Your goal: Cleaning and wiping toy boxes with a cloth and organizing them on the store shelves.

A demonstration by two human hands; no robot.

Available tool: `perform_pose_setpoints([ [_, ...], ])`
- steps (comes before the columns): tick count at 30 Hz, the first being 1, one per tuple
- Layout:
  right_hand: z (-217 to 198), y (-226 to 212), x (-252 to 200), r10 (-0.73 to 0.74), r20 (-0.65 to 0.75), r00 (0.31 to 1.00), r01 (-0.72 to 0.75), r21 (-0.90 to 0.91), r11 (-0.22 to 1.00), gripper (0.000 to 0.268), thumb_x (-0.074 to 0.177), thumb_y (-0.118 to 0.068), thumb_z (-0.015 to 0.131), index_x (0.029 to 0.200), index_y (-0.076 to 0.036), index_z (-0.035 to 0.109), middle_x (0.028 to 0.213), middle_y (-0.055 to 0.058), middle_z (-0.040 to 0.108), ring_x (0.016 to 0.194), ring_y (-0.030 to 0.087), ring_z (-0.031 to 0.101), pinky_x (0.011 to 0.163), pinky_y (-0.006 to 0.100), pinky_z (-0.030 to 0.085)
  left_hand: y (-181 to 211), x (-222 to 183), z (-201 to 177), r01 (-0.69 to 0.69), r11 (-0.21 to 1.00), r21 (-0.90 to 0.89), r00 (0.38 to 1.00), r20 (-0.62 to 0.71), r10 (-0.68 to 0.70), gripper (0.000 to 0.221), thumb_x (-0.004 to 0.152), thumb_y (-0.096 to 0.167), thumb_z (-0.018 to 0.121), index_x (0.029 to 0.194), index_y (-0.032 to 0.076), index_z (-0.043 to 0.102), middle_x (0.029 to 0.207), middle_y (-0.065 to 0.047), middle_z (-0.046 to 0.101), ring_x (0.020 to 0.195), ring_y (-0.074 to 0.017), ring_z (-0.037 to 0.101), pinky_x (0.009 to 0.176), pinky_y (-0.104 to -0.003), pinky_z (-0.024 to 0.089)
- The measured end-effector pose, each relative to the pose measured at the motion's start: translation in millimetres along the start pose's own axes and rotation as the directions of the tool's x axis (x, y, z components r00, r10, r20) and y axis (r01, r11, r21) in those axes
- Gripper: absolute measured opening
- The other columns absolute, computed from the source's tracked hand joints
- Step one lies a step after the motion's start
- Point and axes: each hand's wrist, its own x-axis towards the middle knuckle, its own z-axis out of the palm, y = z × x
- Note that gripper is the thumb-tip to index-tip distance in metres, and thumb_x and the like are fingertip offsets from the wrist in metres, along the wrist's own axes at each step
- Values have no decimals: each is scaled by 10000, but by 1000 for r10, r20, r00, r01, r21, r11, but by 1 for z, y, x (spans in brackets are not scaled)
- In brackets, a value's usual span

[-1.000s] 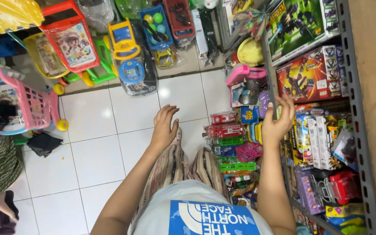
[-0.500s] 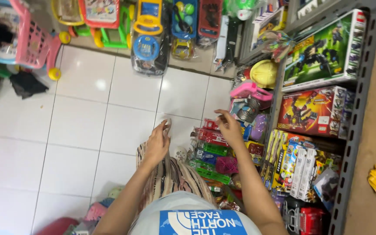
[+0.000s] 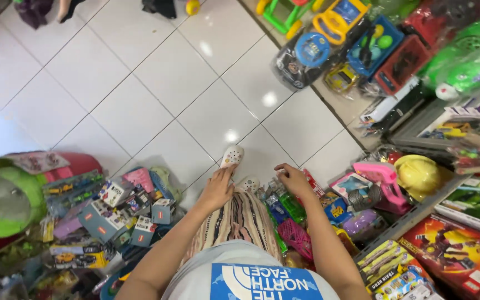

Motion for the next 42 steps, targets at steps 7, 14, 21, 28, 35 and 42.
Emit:
perform_pose_setpoints([
  [7,-8,-69,-2,58,73,996,-62,64,996,280,944,-244,651,1203,-149,695,725,79,702,562,138,640,571,328,527,-14,-18,-10,53,998,-29,994,-92,-55,690,924,216,611,1540,163,305,1452,-181,503,1422,-338,394,1068,-571,388],
  [14,-6,-57,-15,-14,-14,1000,13,-41,999,262,939,-252,660,1170,-144,721,736,115,681,640,199,623,643,357,502,-7,-7,-19,-11,999,-35,999,-48,10,674,945,222,596,1547,154,302,1452,-194,500,1412,-349,391,1078,-564,381],
  [21,-3,-18,-34,-65,-78,995,61,-50,997,266,935,-259,650,1160,-136,721,851,117,716,747,223,655,717,361,523,14,-3,-22,-66,998,5,998,3,66,656,952,225,597,1539,139,319,1420,-186,526,1422,-348,398,1075,-554,397],
  [28,7,6,-46,-105,-103,989,97,-79,992,280,939,-264,637,1174,-142,728,1029,100,754,928,249,713,841,373,546,5,-9,-5,-101,995,22,995,-20,102,662,956,233,611,1538,114,319,1445,-189,513,1421,-358,389,1071,-561,395],
  [35,3,-3,-42,-129,-52,990,129,-13,992,263,987,-263,600,1151,-113,739,1066,98,758,965,255,716,851,368,545,9,-24,-1,-48,998,30,998,-50,49,667,951,248,606,1548,171,319,1470,-197,493,1423,-357,398,1059,-562,399],
  [42,-12,-41,-37,-181,-66,981,179,-47,983,236,984,-247,613,1106,-101,753,961,69,753,839,167,713,764,312,542,8,-37,-3,-2,1000,15,995,-96,4,625,992,252,589,1532,170,286,1468,-218,480,1425,-383,345,1060,-619,345],
])
